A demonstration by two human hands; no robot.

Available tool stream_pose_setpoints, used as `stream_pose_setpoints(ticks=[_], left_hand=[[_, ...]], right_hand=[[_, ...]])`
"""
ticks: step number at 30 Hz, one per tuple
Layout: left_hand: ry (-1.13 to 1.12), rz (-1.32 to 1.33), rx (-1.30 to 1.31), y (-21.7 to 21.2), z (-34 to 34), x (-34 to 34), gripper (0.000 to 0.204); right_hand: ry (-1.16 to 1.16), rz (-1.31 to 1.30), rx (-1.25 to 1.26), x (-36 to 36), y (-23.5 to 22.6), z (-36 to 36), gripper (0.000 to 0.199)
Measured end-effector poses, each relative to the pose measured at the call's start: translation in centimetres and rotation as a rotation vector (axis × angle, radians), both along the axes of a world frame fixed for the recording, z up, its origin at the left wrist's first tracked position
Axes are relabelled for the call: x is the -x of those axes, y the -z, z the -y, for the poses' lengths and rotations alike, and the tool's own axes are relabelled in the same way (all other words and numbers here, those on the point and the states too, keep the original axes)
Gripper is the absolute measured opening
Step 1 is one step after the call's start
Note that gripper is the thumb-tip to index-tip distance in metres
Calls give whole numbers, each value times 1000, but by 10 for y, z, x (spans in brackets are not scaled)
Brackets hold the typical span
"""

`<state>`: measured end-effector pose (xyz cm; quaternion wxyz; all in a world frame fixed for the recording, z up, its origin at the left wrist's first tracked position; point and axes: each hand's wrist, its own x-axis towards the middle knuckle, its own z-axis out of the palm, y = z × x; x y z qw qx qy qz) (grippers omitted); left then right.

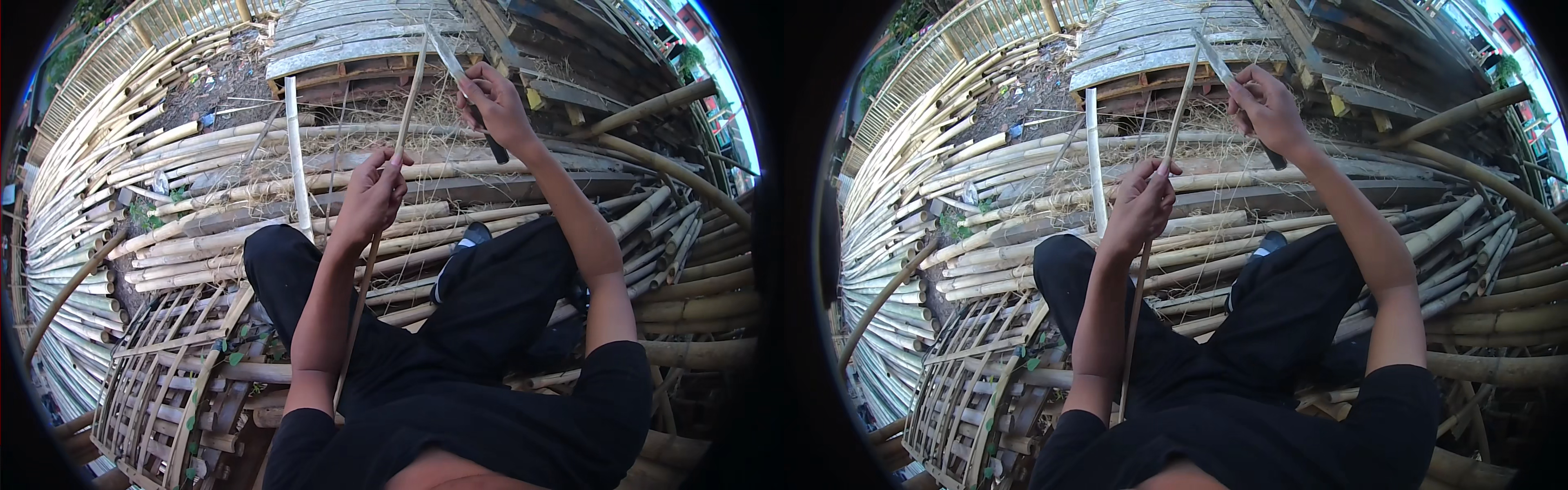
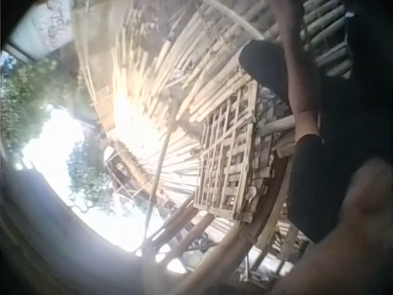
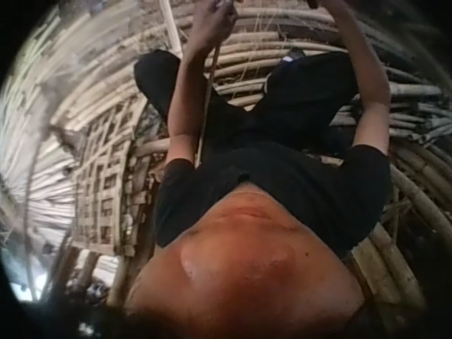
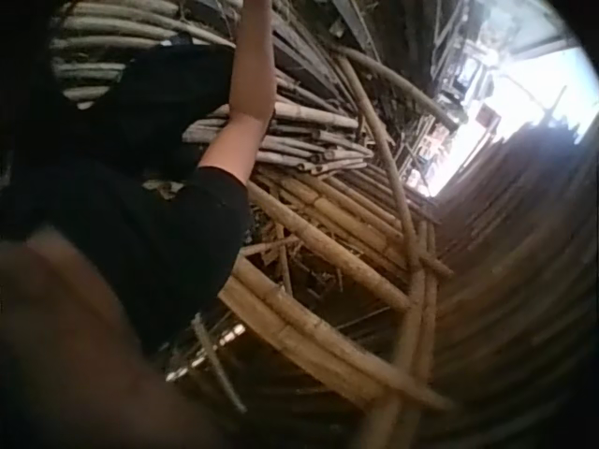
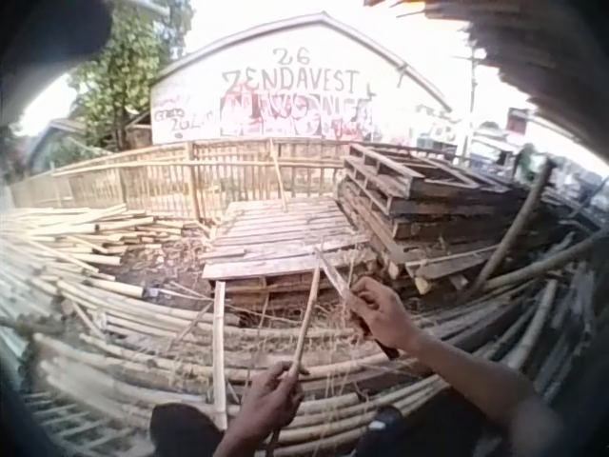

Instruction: The person strips a thin bamboo stick using a knife, repeatedly pulling the blade along the length of the wood to remove fibers and thin it down.

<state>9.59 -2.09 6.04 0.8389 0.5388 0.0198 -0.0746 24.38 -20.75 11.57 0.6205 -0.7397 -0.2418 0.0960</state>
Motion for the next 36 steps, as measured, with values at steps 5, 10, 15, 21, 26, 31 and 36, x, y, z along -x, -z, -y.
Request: stream_pose_setpoints(ticks=[5, 10, 15, 21, 26, 31, 36], left_hand=[[72, 38, 98, 4, 7, 0, 23], [99, 12, 211, 0, 13, 2, 25], [152, -18, 308, 3, 10, 0, 26], [170, -26, 333, -2, 8, 3, 25], [196, -33, 381, 5, 8, 4, 25], [179, -32, 351, -2, 10, 4, 25], [108, -72, 339, -2, 4, 2, 25]], right_hand=[[79, 115, 110, -12, 1, 5, 16], [184, 341, 257, -39, 7, 4, 25], [182, 579, 470, -49, -8, -3, 36], [242, 725, 529, -62, -15, -8, 33], [222, 645, 538, -54, -13, -3, 32], [297, 654, 538, -56, -16, -1, 32], [195, 692, 653, -42, -4, -7, 33]])
